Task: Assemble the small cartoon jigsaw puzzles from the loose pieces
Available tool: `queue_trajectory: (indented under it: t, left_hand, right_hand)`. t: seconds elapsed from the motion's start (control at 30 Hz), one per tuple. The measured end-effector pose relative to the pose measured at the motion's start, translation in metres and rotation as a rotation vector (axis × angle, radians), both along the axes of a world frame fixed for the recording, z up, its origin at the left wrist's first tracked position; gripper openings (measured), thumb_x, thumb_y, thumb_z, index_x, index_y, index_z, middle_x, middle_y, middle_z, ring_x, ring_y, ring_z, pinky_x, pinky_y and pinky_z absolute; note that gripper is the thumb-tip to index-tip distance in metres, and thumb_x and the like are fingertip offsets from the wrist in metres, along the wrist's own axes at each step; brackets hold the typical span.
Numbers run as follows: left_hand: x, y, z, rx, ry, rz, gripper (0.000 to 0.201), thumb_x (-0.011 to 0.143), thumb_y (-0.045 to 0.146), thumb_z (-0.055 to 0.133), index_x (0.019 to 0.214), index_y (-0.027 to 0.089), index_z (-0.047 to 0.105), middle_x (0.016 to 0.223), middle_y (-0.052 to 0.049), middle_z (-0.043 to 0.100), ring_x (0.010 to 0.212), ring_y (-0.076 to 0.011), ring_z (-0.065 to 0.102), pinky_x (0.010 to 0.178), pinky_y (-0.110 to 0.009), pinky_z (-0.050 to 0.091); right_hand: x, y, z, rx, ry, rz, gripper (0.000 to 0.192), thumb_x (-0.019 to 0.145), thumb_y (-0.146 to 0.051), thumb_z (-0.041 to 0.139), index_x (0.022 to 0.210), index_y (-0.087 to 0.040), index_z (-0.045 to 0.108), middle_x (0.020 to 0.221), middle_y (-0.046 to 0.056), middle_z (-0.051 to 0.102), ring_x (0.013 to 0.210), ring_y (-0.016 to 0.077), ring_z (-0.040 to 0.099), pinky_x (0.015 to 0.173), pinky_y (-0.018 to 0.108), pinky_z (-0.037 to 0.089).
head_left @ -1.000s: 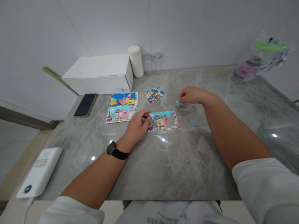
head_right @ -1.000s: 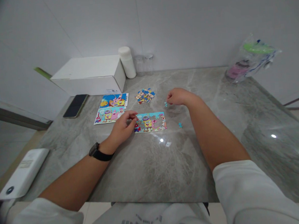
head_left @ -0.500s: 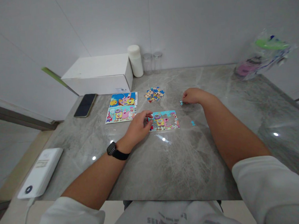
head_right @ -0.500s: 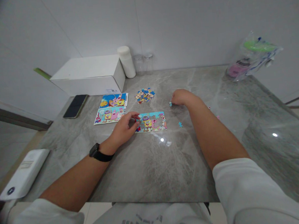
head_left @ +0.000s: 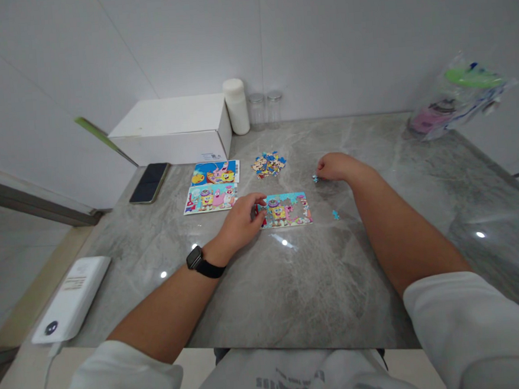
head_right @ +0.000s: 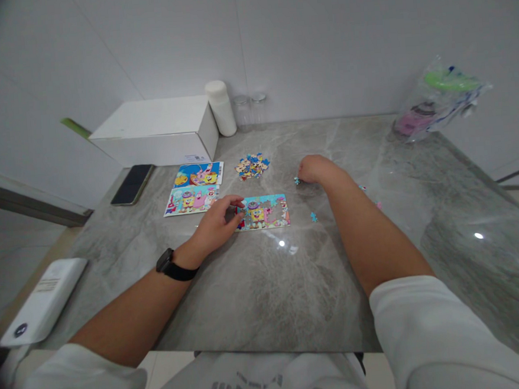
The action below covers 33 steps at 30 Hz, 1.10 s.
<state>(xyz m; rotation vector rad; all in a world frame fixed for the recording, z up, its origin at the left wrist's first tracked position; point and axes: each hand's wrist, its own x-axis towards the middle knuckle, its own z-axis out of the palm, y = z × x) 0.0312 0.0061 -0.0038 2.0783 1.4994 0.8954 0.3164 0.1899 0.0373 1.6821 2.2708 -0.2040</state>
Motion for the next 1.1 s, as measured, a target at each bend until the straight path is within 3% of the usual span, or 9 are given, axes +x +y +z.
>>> queue_trajectory:
  t: [0.3, 0.57, 1.1]
  left_hand:
    - [-0.002, 0.002, -0.005, 0.027, 0.031, -0.025, 0.037, 0.093, 0.019, 0.065, 0.130, 0.021, 0.062, 0.121, -0.008, 0.073, 0.109, -0.0245, 0.067, 0.102, -0.044, 0.053]
    - [-0.002, 0.003, -0.002, 0.083, 0.112, -0.118, 0.026, 0.094, 0.020, 0.068, 0.118, 0.025, 0.074, 0.116, -0.008, 0.071, 0.111, -0.0252, 0.066, 0.104, -0.045, 0.052]
    - [-0.001, 0.002, -0.002, 0.073, 0.129, -0.116, 0.026, 0.095, 0.024, 0.066, 0.120, 0.025, 0.074, 0.119, -0.009, 0.071, 0.114, -0.0269, 0.065, 0.105, -0.047, 0.051]
  right_hand:
    - [-0.003, -0.001, -0.003, 0.004, 0.064, -0.027, 0.030, 0.093, -0.030, 0.066, 0.110, -0.013, 0.084, 0.112, 0.022, 0.079, 0.106, 0.0343, 0.074, 0.091, 0.038, 0.053]
    - [-0.006, -0.001, -0.007, 0.025, 0.013, 0.002, 0.033, 0.094, -0.030, 0.061, 0.113, -0.017, 0.084, 0.111, 0.018, 0.081, 0.106, 0.0316, 0.073, 0.088, 0.036, 0.053]
    - [0.004, -0.001, -0.001, 0.053, 0.098, -0.052, 0.031, 0.093, -0.036, 0.067, 0.114, -0.019, 0.084, 0.114, 0.018, 0.080, 0.108, 0.0321, 0.073, 0.092, 0.037, 0.052]
